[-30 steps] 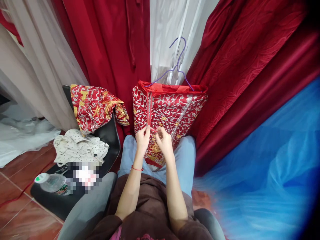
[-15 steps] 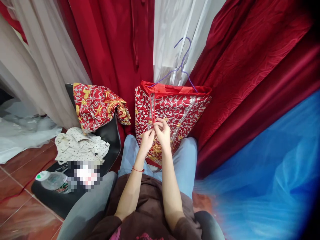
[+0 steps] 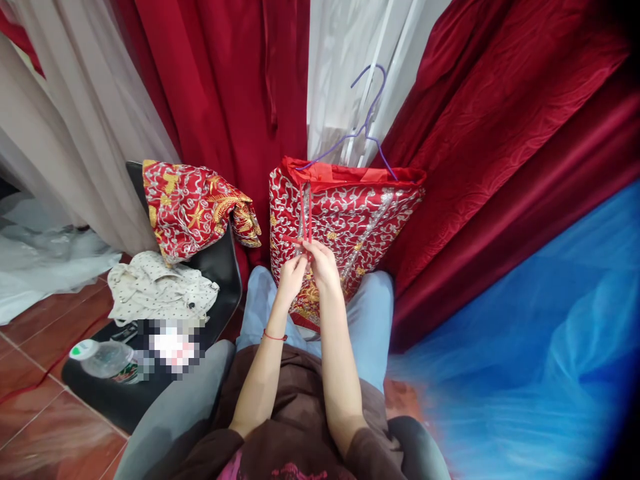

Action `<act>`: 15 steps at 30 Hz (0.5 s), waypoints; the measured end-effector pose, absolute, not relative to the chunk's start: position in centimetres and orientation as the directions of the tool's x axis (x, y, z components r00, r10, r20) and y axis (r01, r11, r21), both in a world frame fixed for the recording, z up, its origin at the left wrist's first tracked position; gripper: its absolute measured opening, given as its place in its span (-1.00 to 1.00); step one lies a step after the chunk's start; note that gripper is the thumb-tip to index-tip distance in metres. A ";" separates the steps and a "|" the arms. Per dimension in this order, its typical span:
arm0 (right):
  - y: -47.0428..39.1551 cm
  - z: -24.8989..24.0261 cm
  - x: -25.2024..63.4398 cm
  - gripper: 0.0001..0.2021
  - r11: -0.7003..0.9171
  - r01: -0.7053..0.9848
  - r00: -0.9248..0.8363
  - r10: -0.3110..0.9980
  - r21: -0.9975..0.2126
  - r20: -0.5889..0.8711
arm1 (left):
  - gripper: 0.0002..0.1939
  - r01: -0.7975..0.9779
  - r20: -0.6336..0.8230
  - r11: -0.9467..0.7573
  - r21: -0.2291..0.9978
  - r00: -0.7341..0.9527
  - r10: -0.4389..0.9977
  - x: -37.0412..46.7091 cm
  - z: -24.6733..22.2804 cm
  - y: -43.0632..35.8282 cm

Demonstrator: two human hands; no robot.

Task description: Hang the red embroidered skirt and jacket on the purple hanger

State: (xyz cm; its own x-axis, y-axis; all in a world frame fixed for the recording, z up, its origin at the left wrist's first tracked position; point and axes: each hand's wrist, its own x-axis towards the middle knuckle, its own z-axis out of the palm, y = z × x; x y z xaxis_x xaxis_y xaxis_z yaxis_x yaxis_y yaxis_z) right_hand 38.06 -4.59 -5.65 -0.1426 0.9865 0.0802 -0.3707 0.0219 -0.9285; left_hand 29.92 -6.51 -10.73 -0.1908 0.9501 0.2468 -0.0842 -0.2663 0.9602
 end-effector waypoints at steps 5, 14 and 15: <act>-4.1 -6.4 38.0 -0.72 0.085 -0.439 -0.051 0.992 -0.895 0.119 | -0.59 -0.053 0.282 -0.297 0.954 -0.189 0.941 29.6 -10.5 -6.7; -3.4 -6.6 38.0 -0.75 0.170 -0.474 0.099 0.985 -0.864 0.140 | -0.63 -0.048 0.303 -0.320 0.946 -0.221 0.927 29.5 -11.2 -6.3; -3.2 -6.6 38.0 -0.77 0.153 -0.484 0.073 0.988 -0.861 0.135 | -0.63 -0.047 0.299 -0.317 0.947 -0.225 0.927 29.5 -11.1 -6.4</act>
State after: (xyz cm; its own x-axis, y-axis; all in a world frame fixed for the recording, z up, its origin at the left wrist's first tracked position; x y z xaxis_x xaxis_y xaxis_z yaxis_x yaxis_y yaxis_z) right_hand 38.01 -3.23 -6.55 0.0730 0.9882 0.1345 -0.4842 0.1530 -0.8615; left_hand 29.54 -6.38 -11.13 -0.2247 0.9275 0.2989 -0.0468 -0.3166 0.9474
